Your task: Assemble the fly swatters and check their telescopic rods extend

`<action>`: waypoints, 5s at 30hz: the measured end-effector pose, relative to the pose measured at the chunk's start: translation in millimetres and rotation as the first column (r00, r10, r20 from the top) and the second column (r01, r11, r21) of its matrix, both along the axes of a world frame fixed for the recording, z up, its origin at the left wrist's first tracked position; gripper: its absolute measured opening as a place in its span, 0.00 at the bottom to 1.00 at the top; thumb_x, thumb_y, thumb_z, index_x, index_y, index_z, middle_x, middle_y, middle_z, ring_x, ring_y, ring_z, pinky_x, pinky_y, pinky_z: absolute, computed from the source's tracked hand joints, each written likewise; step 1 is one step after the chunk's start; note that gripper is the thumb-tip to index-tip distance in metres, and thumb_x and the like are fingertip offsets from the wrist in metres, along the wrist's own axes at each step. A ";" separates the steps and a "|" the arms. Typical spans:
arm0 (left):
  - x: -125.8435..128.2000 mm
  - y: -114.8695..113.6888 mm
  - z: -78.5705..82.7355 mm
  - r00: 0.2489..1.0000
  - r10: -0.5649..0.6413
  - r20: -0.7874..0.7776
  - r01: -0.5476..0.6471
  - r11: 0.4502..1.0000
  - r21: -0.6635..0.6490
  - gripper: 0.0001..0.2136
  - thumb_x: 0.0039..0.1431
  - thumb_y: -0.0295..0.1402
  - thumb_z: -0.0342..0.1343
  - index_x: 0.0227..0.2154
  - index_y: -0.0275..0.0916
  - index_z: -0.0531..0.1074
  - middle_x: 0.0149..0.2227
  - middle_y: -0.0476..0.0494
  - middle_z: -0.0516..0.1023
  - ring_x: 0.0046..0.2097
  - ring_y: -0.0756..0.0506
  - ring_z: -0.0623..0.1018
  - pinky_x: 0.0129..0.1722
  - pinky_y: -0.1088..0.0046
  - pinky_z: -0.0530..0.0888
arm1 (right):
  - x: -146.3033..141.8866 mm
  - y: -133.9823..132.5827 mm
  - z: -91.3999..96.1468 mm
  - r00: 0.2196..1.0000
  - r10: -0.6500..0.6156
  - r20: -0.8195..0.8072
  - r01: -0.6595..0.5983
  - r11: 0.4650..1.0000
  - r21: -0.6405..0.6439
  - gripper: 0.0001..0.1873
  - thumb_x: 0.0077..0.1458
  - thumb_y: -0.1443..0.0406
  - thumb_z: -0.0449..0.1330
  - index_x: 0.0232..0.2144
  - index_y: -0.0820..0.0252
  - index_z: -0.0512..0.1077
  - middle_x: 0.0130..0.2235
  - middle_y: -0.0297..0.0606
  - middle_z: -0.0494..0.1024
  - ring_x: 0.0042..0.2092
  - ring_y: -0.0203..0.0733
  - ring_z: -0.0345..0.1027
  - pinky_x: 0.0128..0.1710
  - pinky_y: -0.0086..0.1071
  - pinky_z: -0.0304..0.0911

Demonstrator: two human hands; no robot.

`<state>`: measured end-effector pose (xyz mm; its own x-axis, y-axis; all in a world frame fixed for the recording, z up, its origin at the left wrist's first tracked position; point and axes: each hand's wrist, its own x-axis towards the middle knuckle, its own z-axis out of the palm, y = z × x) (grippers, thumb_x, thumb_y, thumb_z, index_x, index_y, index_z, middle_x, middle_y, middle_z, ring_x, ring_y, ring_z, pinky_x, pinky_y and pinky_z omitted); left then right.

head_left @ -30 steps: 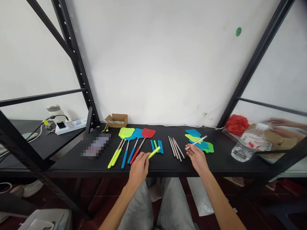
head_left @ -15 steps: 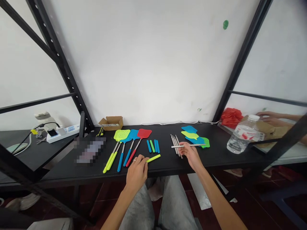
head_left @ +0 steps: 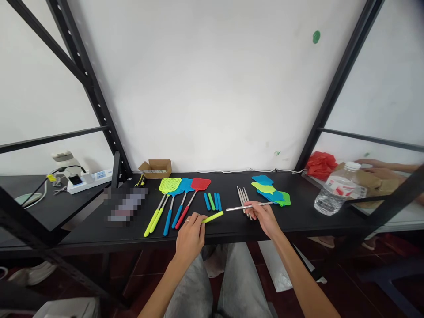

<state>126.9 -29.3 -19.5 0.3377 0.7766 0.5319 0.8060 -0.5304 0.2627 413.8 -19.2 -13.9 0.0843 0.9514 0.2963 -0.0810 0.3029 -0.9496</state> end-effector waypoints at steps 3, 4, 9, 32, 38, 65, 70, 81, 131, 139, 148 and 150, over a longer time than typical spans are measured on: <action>0.1 -0.3 0.7 1.000 -0.004 0.012 0.004 1.000 0.008 0.14 0.68 0.31 0.40 0.47 0.43 0.70 0.43 0.43 0.73 0.41 0.45 0.74 0.37 0.70 0.71 | -1.3 0.8 -1.6 1.000 -0.002 0.002 0.002 1.000 0.008 0.17 0.55 0.53 0.61 0.36 0.60 0.75 0.29 0.41 0.78 0.25 0.37 0.61 0.24 0.31 0.52; 0.2 -0.4 1.0 1.000 -0.004 0.014 0.004 1.000 0.008 0.14 0.68 0.31 0.40 0.47 0.43 0.70 0.43 0.43 0.73 0.41 0.45 0.74 0.37 0.70 0.71 | -1.9 0.8 -1.8 1.000 0.004 -0.005 -0.004 1.000 0.005 0.15 0.54 0.53 0.62 0.35 0.59 0.73 0.29 0.40 0.78 0.25 0.36 0.62 0.24 0.30 0.52; 0.2 -0.7 2.1 1.000 -0.005 0.026 0.005 1.000 0.005 0.14 0.68 0.31 0.40 0.46 0.43 0.70 0.43 0.43 0.73 0.41 0.45 0.74 0.37 0.70 0.71 | -4.7 -0.4 -0.1 1.000 -0.019 -0.013 0.019 1.000 -0.006 0.16 0.53 0.52 0.63 0.33 0.58 0.69 0.29 0.40 0.78 0.25 0.36 0.62 0.24 0.30 0.52; -0.9 -0.2 2.1 0.999 -0.023 0.028 0.024 1.000 -0.008 0.15 0.68 0.31 0.39 0.46 0.44 0.72 0.43 0.43 0.74 0.41 0.45 0.74 0.39 0.70 0.71 | -4.1 -1.9 0.4 0.988 0.025 0.155 -0.025 1.000 0.000 0.18 0.54 0.52 0.63 0.38 0.60 0.78 0.33 0.43 0.81 0.28 0.38 0.65 0.26 0.31 0.57; -1.5 -0.7 2.6 0.999 -0.025 0.020 0.026 1.000 -0.010 0.15 0.68 0.30 0.40 0.46 0.44 0.71 0.44 0.44 0.74 0.41 0.45 0.74 0.39 0.70 0.71 | -9.4 -7.2 6.9 0.961 0.101 0.257 -0.092 0.995 -0.049 0.19 0.51 0.55 0.66 0.43 0.58 0.77 0.33 0.39 0.79 0.34 0.42 0.68 0.32 0.33 0.61; -0.6 1.8 -2.1 1.000 -0.014 0.015 0.014 1.000 0.004 0.12 0.68 0.30 0.41 0.46 0.43 0.70 0.43 0.45 0.74 0.40 0.45 0.73 0.37 0.70 0.69 | -5.0 -1.2 -0.9 0.978 -0.083 0.189 0.075 0.996 0.053 0.18 0.56 0.53 0.61 0.39 0.61 0.76 0.33 0.43 0.79 0.29 0.38 0.65 0.28 0.31 0.62; -1.6 2.2 -2.1 1.000 -0.014 0.023 0.014 1.000 0.007 0.13 0.68 0.30 0.41 0.46 0.42 0.70 0.43 0.44 0.74 0.41 0.45 0.74 0.36 0.70 0.70 | -5.4 -2.8 0.0 0.965 -0.073 0.250 0.063 0.997 0.048 0.18 0.57 0.53 0.60 0.39 0.62 0.76 0.32 0.42 0.78 0.30 0.38 0.65 0.29 0.31 0.61; 0.2 -1.2 2.2 0.999 -0.051 0.005 0.051 0.999 -0.015 0.11 0.69 0.34 0.43 0.43 0.44 0.71 0.40 0.46 0.74 0.39 0.45 0.72 0.38 0.68 0.68 | -11.6 -6.9 1.1 0.916 -0.092 0.389 0.075 0.995 0.060 0.20 0.58 0.52 0.58 0.41 0.61 0.77 0.35 0.43 0.80 0.33 0.43 0.70 0.31 0.32 0.63; -0.6 2.2 -3.8 1.000 -0.021 0.015 0.021 1.000 0.021 0.12 0.69 0.34 0.41 0.39 0.42 0.71 0.37 0.45 0.74 0.37 0.45 0.72 0.35 0.68 0.66 | 78.6 66.0 51.7 -0.242 0.038 0.970 0.433 0.898 0.073 0.20 0.58 0.60 0.56 0.51 0.60 0.73 0.45 0.53 0.76 0.47 0.59 0.72 0.44 0.46 0.63; -0.5 1.2 -2.7 1.000 -0.023 0.022 0.022 1.000 0.008 0.12 0.69 0.33 0.42 0.39 0.42 0.71 0.36 0.46 0.74 0.37 0.45 0.72 0.35 0.69 0.66 | 70.2 57.1 57.9 -0.283 -0.056 0.958 0.428 0.886 0.178 0.14 0.58 0.66 0.53 0.45 0.64 0.73 0.44 0.55 0.75 0.47 0.58 0.72 0.46 0.45 0.62; -0.4 0.7 -1.0 1.000 -0.020 0.019 0.020 1.000 0.013 0.12 0.69 0.33 0.42 0.39 0.43 0.72 0.36 0.45 0.74 0.36 0.45 0.72 0.35 0.68 0.66 | 69.9 24.9 43.1 0.751 -0.499 0.433 0.557 0.830 -0.010 0.09 0.51 0.60 0.60 0.32 0.60 0.74 0.34 0.45 0.79 0.41 0.54 0.75 0.43 0.45 0.70; -0.6 0.3 -0.6 1.000 -0.023 0.013 0.023 1.000 0.013 0.12 0.68 0.33 0.43 0.39 0.43 0.72 0.36 0.46 0.74 0.36 0.45 0.72 0.35 0.68 0.66 | 57.3 18.8 23.7 0.925 -0.380 0.006 0.380 0.922 -0.082 0.08 0.49 0.59 0.63 0.31 0.57 0.72 0.35 0.42 0.79 0.40 0.50 0.75 0.42 0.44 0.72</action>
<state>126.3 -29.0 -20.1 0.3487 0.7616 0.5463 0.7900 -0.5525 0.2659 471.1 -0.3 9.9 0.4467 0.8679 0.2174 0.0153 0.2355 -0.9717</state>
